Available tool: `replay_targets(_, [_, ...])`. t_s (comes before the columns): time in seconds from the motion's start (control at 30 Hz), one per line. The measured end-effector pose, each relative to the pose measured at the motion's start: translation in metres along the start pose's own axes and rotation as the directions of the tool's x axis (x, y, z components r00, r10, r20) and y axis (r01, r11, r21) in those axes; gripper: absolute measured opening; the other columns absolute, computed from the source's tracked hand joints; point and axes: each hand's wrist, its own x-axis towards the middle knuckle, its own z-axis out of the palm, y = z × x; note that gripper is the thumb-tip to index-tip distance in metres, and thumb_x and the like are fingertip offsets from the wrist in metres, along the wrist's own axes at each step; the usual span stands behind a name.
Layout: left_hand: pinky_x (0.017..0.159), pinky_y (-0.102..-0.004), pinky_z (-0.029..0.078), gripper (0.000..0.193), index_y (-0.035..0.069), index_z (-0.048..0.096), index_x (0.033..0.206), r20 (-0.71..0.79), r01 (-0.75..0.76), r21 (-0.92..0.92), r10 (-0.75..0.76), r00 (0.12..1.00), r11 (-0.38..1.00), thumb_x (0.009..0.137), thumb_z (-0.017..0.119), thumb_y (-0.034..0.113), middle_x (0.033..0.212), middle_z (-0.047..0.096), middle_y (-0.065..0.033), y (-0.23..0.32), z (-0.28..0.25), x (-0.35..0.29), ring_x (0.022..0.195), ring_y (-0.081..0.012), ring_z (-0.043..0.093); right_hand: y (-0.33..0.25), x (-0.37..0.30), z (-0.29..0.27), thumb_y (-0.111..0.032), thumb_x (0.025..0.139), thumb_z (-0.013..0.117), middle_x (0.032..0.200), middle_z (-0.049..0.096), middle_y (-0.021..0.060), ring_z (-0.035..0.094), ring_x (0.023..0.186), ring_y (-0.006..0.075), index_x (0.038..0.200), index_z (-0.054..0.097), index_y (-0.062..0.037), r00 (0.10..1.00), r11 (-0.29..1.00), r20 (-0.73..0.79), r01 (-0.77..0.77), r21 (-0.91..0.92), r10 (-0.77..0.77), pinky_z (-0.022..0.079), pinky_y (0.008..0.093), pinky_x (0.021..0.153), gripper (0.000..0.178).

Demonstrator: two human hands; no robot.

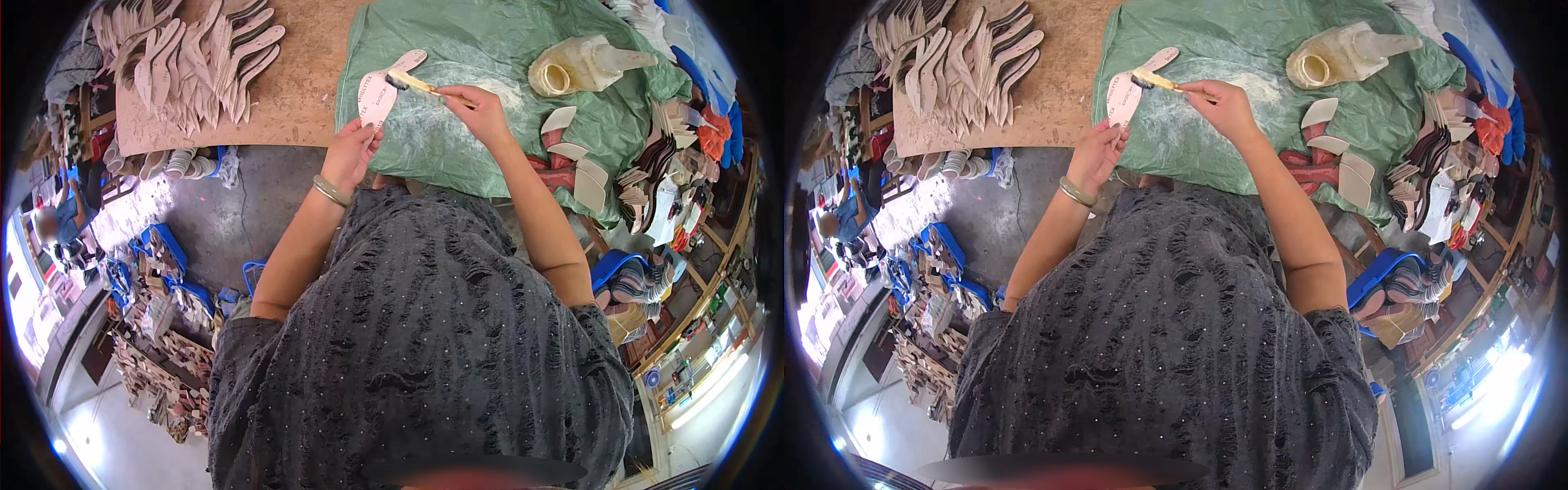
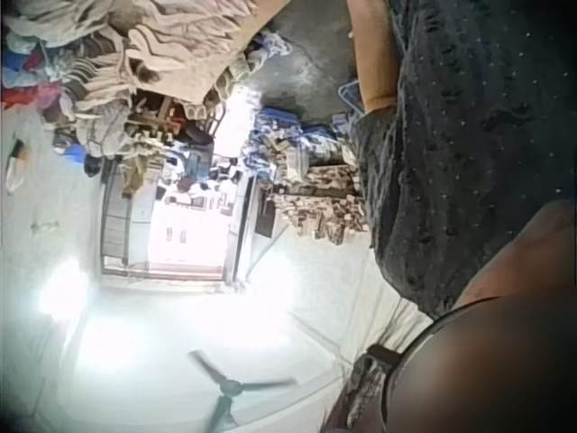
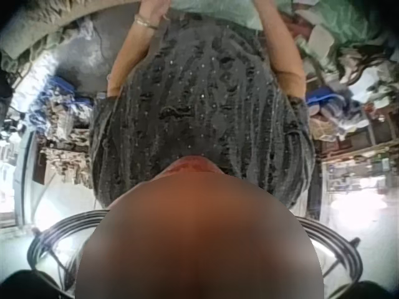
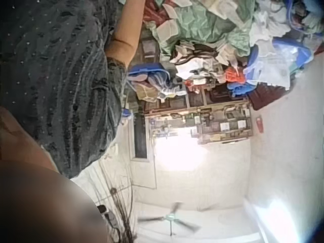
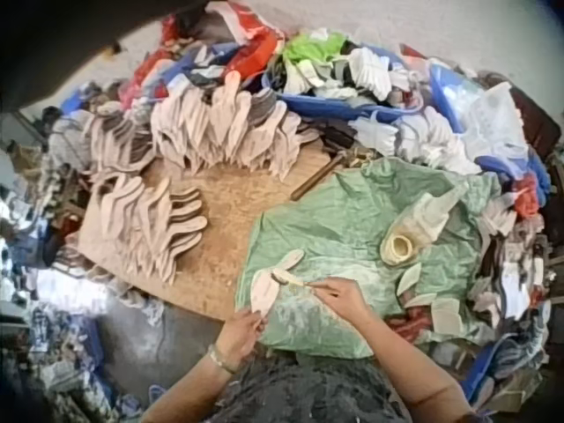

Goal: Applying glue to shoe components and assembling decorative ribbons for footwear production.

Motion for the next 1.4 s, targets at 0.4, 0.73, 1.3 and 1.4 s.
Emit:
replay_targets(0.4, [0.071,-0.0225,0.05,0.026,-0.004,0.047,0.119,-0.012,0.037,-0.182,-0.04,0.999,0.983,0.092,0.049,-0.002,0.103,0.058,-0.012,-0.001,-0.01,0.001,0.08,-0.0132,0.057,0.03,0.022,0.011,-0.029,0.084,0.065,0.082,0.07,0.0137,0.068,0.07,0.0255,0.101,0.072,-0.0132,0.967,0.962,-0.243,-0.131,-0.238,0.071,0.051,0.0329,0.063,0.024])
replay_targets(0.73, [0.062,-0.0206,0.044,0.025,-0.002,0.05,0.115,-0.078,-0.062,0.197,0.079,0.994,0.978,0.09,0.055,0.002,0.092,0.062,-0.0074,0.019,-0.033,0.012,0.071,-0.0093,0.054,0.036,0.056,0.002,-0.034,0.085,0.062,0.077,0.07,0.013,0.066,0.066,0.0264,0.1,0.073,-0.0158,0.953,0.839,-0.286,-0.231,-0.492,0.095,0.051,0.0347,0.062,0.026])
replay_targets(1.3, [0.065,-0.032,0.05,0.024,0.001,0.051,0.112,0.104,-0.274,0.887,0.418,0.903,0.372,0.09,0.055,0.008,0.096,0.067,-0.0124,0.041,-0.006,0.005,0.067,-0.0177,0.062,0.0,0.057,-0.016,-0.027,0.086,0.064,0.08,0.069,0.0095,0.064,0.07,0.0199,0.104,0.072,-0.013,0.994,0.966,0.105,0.02,-0.257,0.007,0.05,0.0311,0.064,0.024])
replay_targets(1.4, [0.066,-0.0327,0.05,0.025,0.001,0.051,0.113,0.104,-0.265,0.901,0.421,0.901,0.345,0.09,0.055,0.008,0.097,0.067,-0.0128,0.039,-0.002,0.004,0.067,-0.0183,0.063,-0.016,0.042,-0.018,-0.025,0.086,0.065,0.082,0.069,0.0095,0.064,0.069,0.0201,0.103,0.072,-0.0116,0.992,0.973,0.087,0.111,-0.201,-0.095,0.05,0.0315,0.063,0.023])
